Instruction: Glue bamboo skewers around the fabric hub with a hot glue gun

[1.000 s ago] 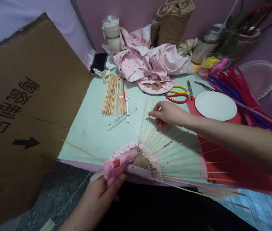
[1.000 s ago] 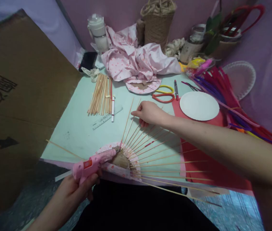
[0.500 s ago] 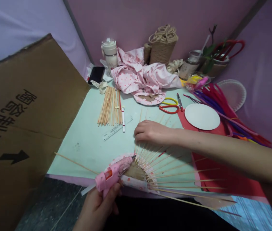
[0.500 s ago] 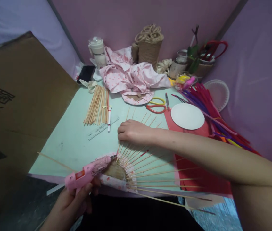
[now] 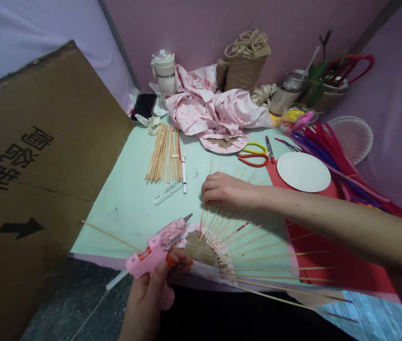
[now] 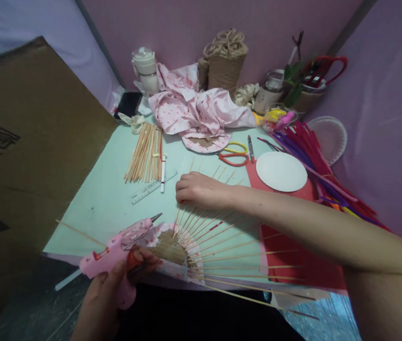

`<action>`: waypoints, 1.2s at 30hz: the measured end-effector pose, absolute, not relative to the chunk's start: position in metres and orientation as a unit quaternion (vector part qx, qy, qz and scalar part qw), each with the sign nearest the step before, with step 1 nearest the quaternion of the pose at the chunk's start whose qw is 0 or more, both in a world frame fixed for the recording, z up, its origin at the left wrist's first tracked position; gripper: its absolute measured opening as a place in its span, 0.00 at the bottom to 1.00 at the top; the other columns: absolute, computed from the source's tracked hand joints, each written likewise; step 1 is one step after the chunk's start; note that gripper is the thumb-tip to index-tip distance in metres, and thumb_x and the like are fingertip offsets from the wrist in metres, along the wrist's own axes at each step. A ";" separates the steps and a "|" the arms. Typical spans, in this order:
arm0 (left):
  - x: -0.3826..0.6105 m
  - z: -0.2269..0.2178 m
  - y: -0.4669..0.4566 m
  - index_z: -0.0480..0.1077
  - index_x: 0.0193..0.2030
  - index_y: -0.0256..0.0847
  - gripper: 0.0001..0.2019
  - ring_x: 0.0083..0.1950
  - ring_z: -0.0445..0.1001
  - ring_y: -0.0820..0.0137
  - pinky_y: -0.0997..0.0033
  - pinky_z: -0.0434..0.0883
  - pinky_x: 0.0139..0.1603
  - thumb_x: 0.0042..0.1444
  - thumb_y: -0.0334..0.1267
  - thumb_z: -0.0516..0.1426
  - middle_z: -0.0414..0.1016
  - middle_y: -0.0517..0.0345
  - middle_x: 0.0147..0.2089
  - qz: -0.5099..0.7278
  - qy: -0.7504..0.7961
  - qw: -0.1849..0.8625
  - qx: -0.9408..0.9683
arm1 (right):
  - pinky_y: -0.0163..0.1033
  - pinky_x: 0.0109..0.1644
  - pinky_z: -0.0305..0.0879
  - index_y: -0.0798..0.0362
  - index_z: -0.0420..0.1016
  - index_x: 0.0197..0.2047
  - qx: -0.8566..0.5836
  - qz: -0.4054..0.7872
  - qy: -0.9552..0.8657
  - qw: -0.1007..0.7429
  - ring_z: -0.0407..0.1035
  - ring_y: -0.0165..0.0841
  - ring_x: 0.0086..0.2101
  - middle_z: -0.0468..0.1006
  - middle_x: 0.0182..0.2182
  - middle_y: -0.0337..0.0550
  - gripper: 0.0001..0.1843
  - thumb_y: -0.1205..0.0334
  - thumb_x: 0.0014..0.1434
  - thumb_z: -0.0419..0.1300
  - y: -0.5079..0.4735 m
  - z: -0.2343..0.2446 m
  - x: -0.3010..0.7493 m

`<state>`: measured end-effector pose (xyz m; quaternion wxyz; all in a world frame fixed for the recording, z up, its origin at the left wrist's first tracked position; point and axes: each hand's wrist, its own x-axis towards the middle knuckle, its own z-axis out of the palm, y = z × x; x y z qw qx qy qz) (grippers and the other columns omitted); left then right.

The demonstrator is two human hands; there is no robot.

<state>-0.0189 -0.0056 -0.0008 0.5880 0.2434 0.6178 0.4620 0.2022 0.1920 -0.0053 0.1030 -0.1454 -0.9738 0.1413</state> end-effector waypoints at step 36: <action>0.004 -0.004 0.010 0.80 0.37 0.40 0.18 0.57 0.75 0.56 0.57 0.71 0.62 0.56 0.53 0.60 0.81 0.51 0.49 0.500 0.570 0.618 0.211 | 0.50 0.53 0.41 0.50 0.79 0.29 -0.151 0.247 -0.957 0.019 0.57 0.37 0.39 0.77 0.29 0.39 0.10 0.62 0.63 0.63 0.185 -0.005 0.198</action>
